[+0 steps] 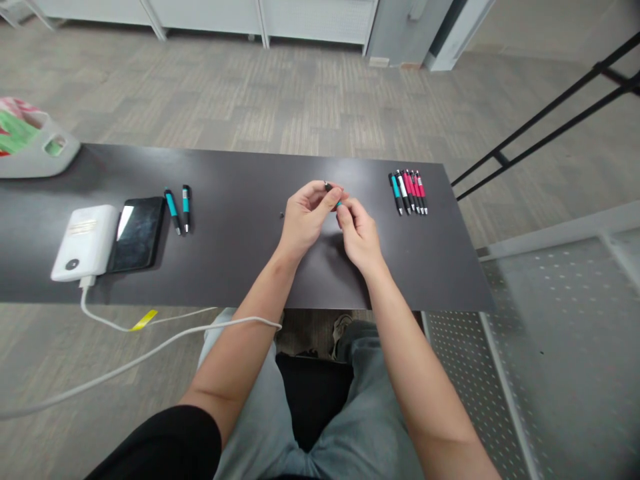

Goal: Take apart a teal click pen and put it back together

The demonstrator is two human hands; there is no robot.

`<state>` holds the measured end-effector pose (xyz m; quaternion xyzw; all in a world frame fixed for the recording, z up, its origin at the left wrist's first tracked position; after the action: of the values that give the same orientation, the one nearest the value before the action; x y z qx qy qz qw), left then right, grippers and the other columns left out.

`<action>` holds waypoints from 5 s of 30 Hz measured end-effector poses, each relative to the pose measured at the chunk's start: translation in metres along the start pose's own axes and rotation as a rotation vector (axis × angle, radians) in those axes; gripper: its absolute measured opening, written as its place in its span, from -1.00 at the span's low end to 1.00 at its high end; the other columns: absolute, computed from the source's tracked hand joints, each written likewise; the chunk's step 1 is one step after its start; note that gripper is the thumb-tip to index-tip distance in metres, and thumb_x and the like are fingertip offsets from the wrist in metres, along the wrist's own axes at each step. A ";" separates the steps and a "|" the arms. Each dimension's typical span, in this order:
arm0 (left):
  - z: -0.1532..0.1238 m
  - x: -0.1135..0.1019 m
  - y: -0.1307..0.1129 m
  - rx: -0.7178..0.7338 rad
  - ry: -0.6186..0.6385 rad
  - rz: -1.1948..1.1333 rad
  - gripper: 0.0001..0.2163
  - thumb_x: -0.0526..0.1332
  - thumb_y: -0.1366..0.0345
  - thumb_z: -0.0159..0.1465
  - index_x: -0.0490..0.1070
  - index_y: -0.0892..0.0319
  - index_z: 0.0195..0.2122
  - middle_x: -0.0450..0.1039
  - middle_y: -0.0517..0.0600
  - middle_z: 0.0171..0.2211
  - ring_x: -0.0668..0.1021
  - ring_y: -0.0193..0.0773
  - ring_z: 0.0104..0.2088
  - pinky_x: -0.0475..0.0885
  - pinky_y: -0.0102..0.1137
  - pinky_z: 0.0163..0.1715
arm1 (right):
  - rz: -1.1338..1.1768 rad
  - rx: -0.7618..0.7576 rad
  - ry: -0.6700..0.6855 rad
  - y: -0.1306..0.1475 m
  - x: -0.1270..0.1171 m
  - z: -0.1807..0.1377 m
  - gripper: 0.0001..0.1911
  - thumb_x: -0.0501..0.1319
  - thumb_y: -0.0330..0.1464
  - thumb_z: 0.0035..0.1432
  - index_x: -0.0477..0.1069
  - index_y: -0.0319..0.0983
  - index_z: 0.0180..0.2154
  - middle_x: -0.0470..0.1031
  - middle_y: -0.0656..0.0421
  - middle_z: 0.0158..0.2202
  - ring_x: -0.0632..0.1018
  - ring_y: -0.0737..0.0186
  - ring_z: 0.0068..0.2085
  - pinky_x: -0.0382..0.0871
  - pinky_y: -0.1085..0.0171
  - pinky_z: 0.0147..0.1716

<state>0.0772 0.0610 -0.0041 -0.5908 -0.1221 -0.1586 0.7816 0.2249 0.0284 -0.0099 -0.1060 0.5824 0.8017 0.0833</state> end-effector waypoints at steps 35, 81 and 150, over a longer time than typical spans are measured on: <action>0.002 -0.012 -0.006 -0.091 -0.082 0.089 -0.61 0.81 0.06 0.34 0.66 0.07 -0.30 0.69 -0.08 -0.29 0.70 -0.28 -0.28 0.63 -0.37 -0.17 | 0.023 0.010 -0.004 -0.013 0.002 0.004 -0.46 0.45 0.28 0.50 0.56 0.00 0.06 0.62 0.09 -0.12 0.61 -0.09 -0.12 0.66 -0.12 0.08; 0.005 -0.099 -0.032 -0.093 0.213 1.213 -0.55 0.83 0.06 0.10 0.78 -0.12 -0.03 0.74 0.10 0.13 0.55 0.32 0.26 0.27 0.11 0.35 | -0.185 -0.004 -0.009 -0.013 -0.019 0.005 -0.60 0.43 0.14 0.50 0.68 -0.03 -0.12 0.73 0.12 -0.19 0.62 -0.05 -0.17 0.53 0.01 -0.01; 0.003 -0.073 -0.036 -0.121 0.263 1.364 -0.91 0.57 0.16 0.53 0.80 -0.08 0.01 0.68 0.07 0.28 0.47 0.27 0.39 0.21 0.22 0.46 | -0.394 -0.078 0.043 -0.007 -0.015 0.004 -0.64 0.32 0.04 0.61 0.70 -0.04 -0.10 0.80 0.06 -0.12 0.68 -0.09 -0.14 0.58 0.01 -0.05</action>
<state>-0.0047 0.0622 0.0011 -0.5540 0.3809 0.2912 0.6806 0.2414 0.0340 -0.0114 -0.2381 0.5205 0.7894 0.2221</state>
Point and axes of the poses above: each hand's wrist, its own z-axis towards the middle knuckle, its own x-axis out of the palm, y = z × x, the point moved 5 cm from there along z, towards the middle knuckle
